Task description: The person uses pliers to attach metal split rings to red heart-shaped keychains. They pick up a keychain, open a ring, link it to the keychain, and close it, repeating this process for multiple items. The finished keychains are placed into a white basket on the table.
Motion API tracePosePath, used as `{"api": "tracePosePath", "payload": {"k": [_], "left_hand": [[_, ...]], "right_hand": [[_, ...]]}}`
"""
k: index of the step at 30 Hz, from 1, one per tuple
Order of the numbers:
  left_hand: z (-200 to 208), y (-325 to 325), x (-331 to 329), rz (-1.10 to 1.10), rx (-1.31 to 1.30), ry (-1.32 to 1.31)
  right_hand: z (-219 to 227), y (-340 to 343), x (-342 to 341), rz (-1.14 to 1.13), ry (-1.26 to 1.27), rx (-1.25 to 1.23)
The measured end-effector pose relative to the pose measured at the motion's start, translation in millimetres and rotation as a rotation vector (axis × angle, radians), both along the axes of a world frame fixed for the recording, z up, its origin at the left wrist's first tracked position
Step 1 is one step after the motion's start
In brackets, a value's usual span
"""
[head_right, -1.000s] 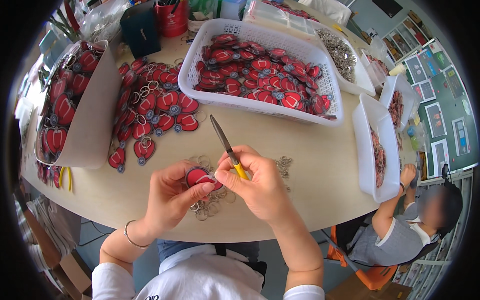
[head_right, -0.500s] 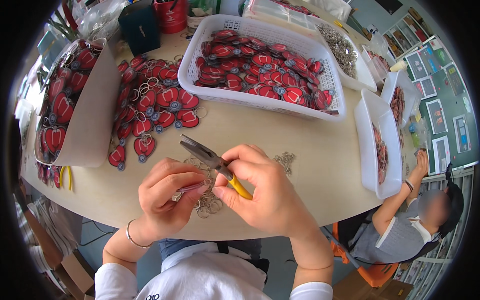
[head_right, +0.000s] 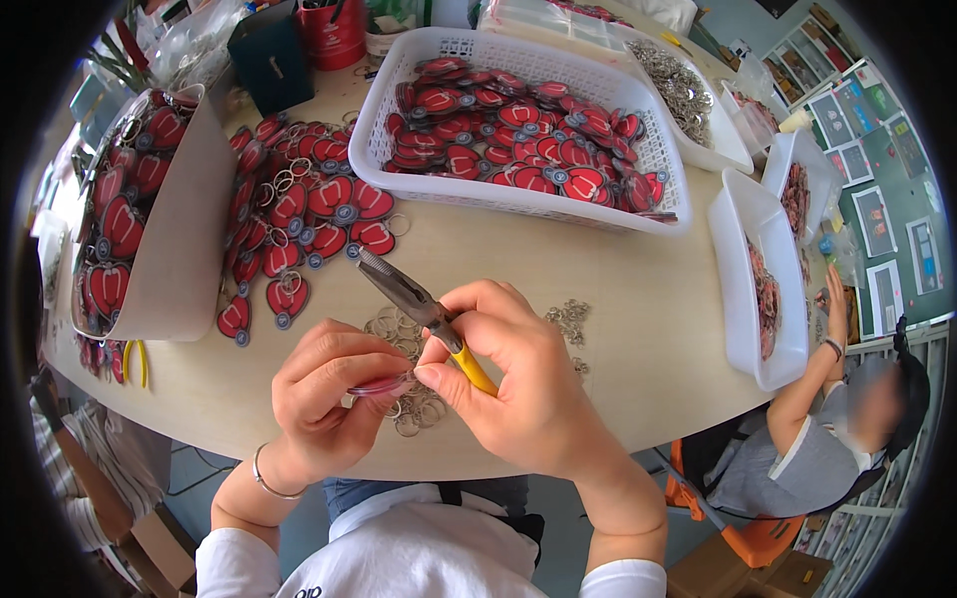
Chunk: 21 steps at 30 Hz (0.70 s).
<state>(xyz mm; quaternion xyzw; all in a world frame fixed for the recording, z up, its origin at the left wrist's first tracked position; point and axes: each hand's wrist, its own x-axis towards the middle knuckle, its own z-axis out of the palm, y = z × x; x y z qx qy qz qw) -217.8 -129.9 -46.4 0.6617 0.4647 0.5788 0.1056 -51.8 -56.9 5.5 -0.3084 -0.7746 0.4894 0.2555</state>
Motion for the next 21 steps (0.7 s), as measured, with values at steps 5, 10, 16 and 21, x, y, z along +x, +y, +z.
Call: {"api": "tracePosePath", "payload": {"k": [5,10,16,21], "left_hand": [[-1,-1,0,0.072,0.046,0.114],[-3,-2,-1,0.144,0.104,0.227],[6,-2,-18,0.183,0.077,0.051],[7,-2,-18,0.208,0.021,-0.227]], "right_hand": [[-1,-8,-2,-0.059,-0.069,0.261],[1,-14,-8,-0.09,-0.13,0.611],[-13,-8,-11,-0.2,-0.002,0.346],[-69,14,-19,-0.13,-0.235,0.398]]}}
